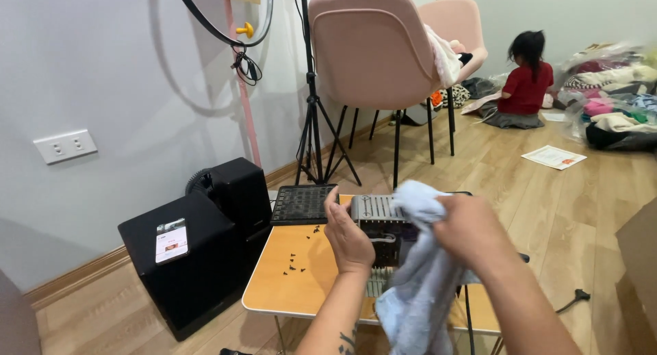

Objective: Cleaning a computer heat sink by wiping it with a cloth and then using a screwdriver to disassemble it for further cleaning.

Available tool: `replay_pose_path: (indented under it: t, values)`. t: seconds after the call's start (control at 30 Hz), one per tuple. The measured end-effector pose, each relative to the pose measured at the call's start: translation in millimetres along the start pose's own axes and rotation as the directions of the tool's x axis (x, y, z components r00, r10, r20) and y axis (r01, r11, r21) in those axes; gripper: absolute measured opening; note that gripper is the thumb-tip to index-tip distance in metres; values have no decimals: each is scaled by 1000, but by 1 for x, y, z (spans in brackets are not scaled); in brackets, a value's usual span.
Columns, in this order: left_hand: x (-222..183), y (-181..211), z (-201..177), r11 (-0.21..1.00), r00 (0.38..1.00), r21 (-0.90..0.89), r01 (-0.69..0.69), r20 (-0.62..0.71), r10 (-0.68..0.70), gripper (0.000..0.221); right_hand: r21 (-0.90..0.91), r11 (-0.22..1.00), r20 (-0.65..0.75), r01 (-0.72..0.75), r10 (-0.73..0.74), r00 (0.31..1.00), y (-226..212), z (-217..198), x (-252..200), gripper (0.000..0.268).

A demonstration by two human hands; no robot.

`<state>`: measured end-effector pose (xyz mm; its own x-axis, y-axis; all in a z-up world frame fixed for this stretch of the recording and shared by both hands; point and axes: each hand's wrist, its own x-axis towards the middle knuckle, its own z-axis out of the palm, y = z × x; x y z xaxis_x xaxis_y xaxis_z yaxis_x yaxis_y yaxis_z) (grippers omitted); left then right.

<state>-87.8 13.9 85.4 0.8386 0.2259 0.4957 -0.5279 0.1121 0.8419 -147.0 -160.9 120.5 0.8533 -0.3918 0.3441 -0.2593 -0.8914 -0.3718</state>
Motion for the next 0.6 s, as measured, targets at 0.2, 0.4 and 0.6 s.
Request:
replay_pose_path:
  t: [0.2, 0.4, 0.6]
  values:
    - [2, -13, 1, 999, 999, 34, -37, 14, 37, 63, -225, 973, -93, -43, 23, 995, -27, 6, -10, 37]
    - [6, -16, 4, 994, 999, 102, 39, 0, -40, 71, -39, 947, -72, 318, -320, 945, -87, 26, -4, 35]
    - [6, -25, 4, 980, 999, 197, 31, 18, -35, 48, -35, 994, -80, 107, -110, 991, 6, 14, 49, 32]
